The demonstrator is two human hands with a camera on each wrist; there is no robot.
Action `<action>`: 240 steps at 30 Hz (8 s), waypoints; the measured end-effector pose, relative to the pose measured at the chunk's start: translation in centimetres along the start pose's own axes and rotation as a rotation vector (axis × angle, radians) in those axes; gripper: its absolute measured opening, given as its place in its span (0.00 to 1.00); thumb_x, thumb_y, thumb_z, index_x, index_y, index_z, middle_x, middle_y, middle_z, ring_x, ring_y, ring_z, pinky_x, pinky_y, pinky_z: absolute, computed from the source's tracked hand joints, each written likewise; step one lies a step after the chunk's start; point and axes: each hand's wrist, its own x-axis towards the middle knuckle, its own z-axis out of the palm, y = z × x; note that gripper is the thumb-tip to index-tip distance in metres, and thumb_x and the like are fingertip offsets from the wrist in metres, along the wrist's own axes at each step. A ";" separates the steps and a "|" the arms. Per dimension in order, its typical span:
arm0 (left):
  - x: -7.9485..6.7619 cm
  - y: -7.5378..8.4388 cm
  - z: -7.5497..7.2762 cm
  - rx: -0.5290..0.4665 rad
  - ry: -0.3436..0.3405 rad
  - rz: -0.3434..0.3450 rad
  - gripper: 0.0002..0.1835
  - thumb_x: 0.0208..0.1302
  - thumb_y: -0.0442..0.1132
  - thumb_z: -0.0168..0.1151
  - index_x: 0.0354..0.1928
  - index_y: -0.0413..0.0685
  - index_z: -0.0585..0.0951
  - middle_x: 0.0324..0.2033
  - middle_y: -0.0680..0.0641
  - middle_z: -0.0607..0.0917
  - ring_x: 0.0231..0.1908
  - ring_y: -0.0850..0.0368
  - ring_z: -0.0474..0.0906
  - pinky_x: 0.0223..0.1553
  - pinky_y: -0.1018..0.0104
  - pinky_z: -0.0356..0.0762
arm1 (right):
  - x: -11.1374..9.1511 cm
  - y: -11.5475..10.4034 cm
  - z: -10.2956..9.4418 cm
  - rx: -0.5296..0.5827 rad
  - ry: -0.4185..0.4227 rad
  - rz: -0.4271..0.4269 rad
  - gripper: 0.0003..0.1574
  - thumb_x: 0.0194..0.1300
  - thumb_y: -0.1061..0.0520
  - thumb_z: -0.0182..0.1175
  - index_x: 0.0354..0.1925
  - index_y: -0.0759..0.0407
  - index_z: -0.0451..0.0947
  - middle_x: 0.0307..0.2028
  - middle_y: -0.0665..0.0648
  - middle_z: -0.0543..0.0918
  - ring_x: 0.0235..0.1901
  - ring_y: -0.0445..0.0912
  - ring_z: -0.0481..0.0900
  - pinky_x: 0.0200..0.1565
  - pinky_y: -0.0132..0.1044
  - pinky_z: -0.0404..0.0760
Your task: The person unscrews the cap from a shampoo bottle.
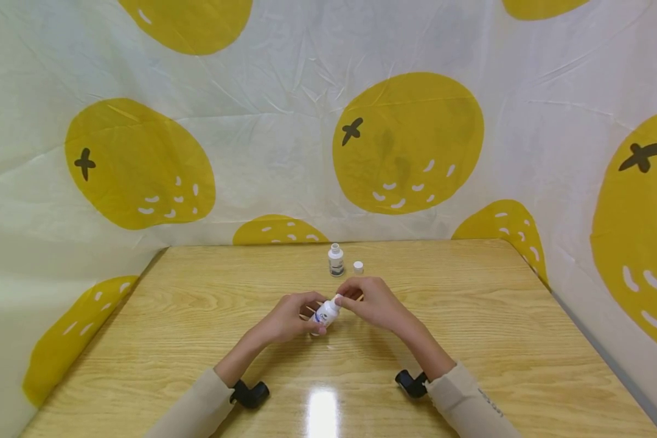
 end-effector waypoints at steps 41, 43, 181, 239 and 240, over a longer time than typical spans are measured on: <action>0.0 -0.1 0.1 -0.001 0.009 0.002 0.24 0.57 0.38 0.79 0.57 0.52 0.85 0.47 0.47 0.89 0.44 0.53 0.87 0.41 0.65 0.84 | 0.0 0.0 0.0 -0.011 0.012 0.052 0.10 0.70 0.49 0.67 0.41 0.54 0.86 0.33 0.49 0.87 0.34 0.42 0.81 0.40 0.34 0.80; 0.0 -0.1 0.1 0.000 0.009 0.001 0.24 0.57 0.38 0.79 0.56 0.52 0.85 0.46 0.47 0.89 0.44 0.53 0.87 0.41 0.65 0.84 | 0.0 0.0 0.0 -0.007 0.008 0.049 0.10 0.70 0.50 0.67 0.41 0.55 0.86 0.33 0.49 0.87 0.35 0.42 0.81 0.40 0.34 0.80; 0.0 -0.1 0.2 0.008 0.016 -0.002 0.24 0.57 0.39 0.79 0.56 0.53 0.85 0.46 0.48 0.89 0.43 0.56 0.87 0.42 0.66 0.84 | -0.2 0.2 -0.4 0.053 -0.056 -0.017 0.15 0.71 0.57 0.65 0.54 0.58 0.83 0.41 0.59 0.89 0.34 0.51 0.85 0.33 0.33 0.82; 0.0 0.0 0.1 -0.008 0.013 -0.003 0.24 0.57 0.40 0.79 0.56 0.54 0.85 0.46 0.48 0.89 0.43 0.57 0.86 0.37 0.69 0.84 | -0.2 0.3 -0.5 0.050 -0.084 0.007 0.20 0.73 0.50 0.64 0.56 0.60 0.81 0.42 0.60 0.88 0.33 0.50 0.86 0.32 0.34 0.81; -0.1 0.0 0.1 -0.006 0.014 -0.003 0.24 0.57 0.40 0.79 0.56 0.55 0.85 0.46 0.48 0.89 0.43 0.57 0.87 0.37 0.69 0.84 | -0.2 0.4 -0.4 0.052 -0.079 0.011 0.19 0.74 0.49 0.64 0.54 0.60 0.82 0.41 0.61 0.88 0.33 0.51 0.86 0.31 0.34 0.81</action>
